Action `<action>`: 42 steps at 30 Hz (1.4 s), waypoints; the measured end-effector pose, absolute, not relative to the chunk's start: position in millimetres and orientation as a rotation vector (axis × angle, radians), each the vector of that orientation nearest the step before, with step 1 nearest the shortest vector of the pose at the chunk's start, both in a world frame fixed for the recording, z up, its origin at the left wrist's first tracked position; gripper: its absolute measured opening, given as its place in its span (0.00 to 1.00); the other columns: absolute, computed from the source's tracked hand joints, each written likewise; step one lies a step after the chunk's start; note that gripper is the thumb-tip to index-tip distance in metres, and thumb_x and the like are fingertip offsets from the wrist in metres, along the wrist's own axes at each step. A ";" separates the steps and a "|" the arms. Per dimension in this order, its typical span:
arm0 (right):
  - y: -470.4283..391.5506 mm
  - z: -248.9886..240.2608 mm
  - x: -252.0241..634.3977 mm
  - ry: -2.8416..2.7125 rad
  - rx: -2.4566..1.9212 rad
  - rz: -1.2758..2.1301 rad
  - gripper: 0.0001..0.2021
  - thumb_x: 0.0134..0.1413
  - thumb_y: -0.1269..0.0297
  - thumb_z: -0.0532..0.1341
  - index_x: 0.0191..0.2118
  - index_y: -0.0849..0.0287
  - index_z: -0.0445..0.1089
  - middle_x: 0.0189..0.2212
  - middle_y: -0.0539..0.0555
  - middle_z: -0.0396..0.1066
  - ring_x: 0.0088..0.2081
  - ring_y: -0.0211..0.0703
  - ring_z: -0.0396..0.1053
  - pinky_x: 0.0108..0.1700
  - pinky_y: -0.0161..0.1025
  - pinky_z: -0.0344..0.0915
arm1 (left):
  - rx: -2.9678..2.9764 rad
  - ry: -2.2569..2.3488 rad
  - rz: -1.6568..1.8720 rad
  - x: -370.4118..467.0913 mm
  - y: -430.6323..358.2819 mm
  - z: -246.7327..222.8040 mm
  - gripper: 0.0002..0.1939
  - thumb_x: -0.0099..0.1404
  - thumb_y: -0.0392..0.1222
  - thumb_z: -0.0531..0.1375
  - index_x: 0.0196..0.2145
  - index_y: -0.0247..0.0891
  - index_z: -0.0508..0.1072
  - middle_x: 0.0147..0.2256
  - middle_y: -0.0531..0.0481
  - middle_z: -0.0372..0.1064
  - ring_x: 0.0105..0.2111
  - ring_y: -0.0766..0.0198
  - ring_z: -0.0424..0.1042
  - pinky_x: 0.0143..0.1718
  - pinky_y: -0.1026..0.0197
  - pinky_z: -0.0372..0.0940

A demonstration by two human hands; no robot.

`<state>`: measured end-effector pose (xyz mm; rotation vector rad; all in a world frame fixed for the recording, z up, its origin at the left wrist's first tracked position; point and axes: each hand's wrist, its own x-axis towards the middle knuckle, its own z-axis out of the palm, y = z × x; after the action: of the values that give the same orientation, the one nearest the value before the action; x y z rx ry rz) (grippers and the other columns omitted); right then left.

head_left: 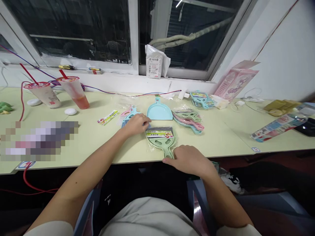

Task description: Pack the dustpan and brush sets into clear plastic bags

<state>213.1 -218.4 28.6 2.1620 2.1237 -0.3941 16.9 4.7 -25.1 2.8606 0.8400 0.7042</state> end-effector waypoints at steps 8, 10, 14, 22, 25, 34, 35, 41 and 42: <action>-196.8 13.7 200.4 1.961 2.269 -0.308 0.18 0.65 0.57 0.54 0.42 0.65 0.77 0.43 0.69 0.79 0.45 0.61 0.77 0.40 0.44 0.62 | 2.752 0.957 0.792 18.0 8.0 -29.7 0.19 0.70 0.38 0.52 0.44 0.40 0.83 0.44 0.45 0.80 0.47 0.51 0.76 0.50 0.51 0.69; -192.8 13.3 209.7 1.960 2.303 -0.311 0.17 0.67 0.59 0.53 0.46 0.65 0.75 0.45 0.70 0.79 0.46 0.61 0.77 0.40 0.44 0.61 | 2.720 0.982 0.825 18.0 10.2 -30.6 0.19 0.70 0.38 0.51 0.44 0.40 0.83 0.44 0.44 0.80 0.47 0.51 0.76 0.50 0.51 0.68; -188.5 12.8 233.3 2.020 2.384 -0.268 0.17 0.72 0.59 0.48 0.49 0.64 0.70 0.43 0.70 0.79 0.44 0.61 0.76 0.37 0.44 0.58 | 2.638 1.024 0.909 17.0 16.0 -30.4 0.19 0.69 0.38 0.52 0.43 0.39 0.83 0.43 0.43 0.81 0.44 0.51 0.77 0.48 0.52 0.68; -191.5 21.7 251.0 2.096 2.505 -0.305 0.11 0.72 0.58 0.50 0.43 0.56 0.66 0.40 0.62 0.78 0.39 0.55 0.75 0.32 0.41 0.53 | 2.102 1.056 1.156 17.5 25.6 -30.5 0.16 0.66 0.41 0.55 0.39 0.39 0.83 0.34 0.47 0.79 0.33 0.57 0.73 0.38 0.58 0.65; -190.5 24.7 243.1 2.138 2.532 -0.287 0.11 0.72 0.57 0.50 0.45 0.57 0.66 0.40 0.62 0.78 0.40 0.57 0.74 0.33 0.42 0.54 | 1.782 1.029 1.260 15.8 31.3 -28.7 0.13 0.63 0.42 0.57 0.35 0.39 0.81 0.30 0.49 0.74 0.29 0.60 0.71 0.31 0.60 0.63; -137.9 40.9 279.9 1.991 2.754 -0.011 0.16 0.73 0.58 0.49 0.53 0.64 0.65 0.48 0.70 0.77 0.48 0.60 0.75 0.41 0.43 0.60 | 1.297 1.002 1.419 7.6 48.9 -28.2 0.10 0.57 0.43 0.58 0.31 0.37 0.77 0.27 0.51 0.68 0.25 0.66 0.67 0.24 0.63 0.58; -128.6 41.5 290.1 1.924 2.781 -0.003 0.17 0.73 0.59 0.49 0.53 0.66 0.66 0.49 0.71 0.76 0.49 0.61 0.75 0.43 0.43 0.61 | 1.307 1.012 1.409 8.3 48.2 -28.9 0.09 0.57 0.43 0.58 0.31 0.37 0.76 0.26 0.51 0.68 0.25 0.66 0.67 0.25 0.63 0.58; -94.1 39.3 338.7 1.600 2.893 -0.111 0.21 0.71 0.60 0.49 0.57 0.71 0.67 0.50 0.75 0.75 0.54 0.64 0.73 0.48 0.47 0.65 | 1.346 1.042 1.345 13.0 42.4 -30.2 0.09 0.57 0.43 0.58 0.30 0.38 0.75 0.26 0.51 0.68 0.25 0.65 0.67 0.25 0.63 0.58; -92.7 39.5 342.2 1.570 2.904 -0.140 0.21 0.70 0.60 0.49 0.57 0.71 0.67 0.50 0.75 0.75 0.54 0.64 0.73 0.48 0.47 0.65 | 1.342 1.047 1.336 13.4 42.0 -30.0 0.08 0.57 0.42 0.58 0.30 0.38 0.75 0.26 0.51 0.67 0.25 0.65 0.67 0.26 0.63 0.58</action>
<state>342.2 -92.7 39.5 2.9044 1.5701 -0.1401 13.4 42.0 -30.0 1.3421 1.0469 1.3364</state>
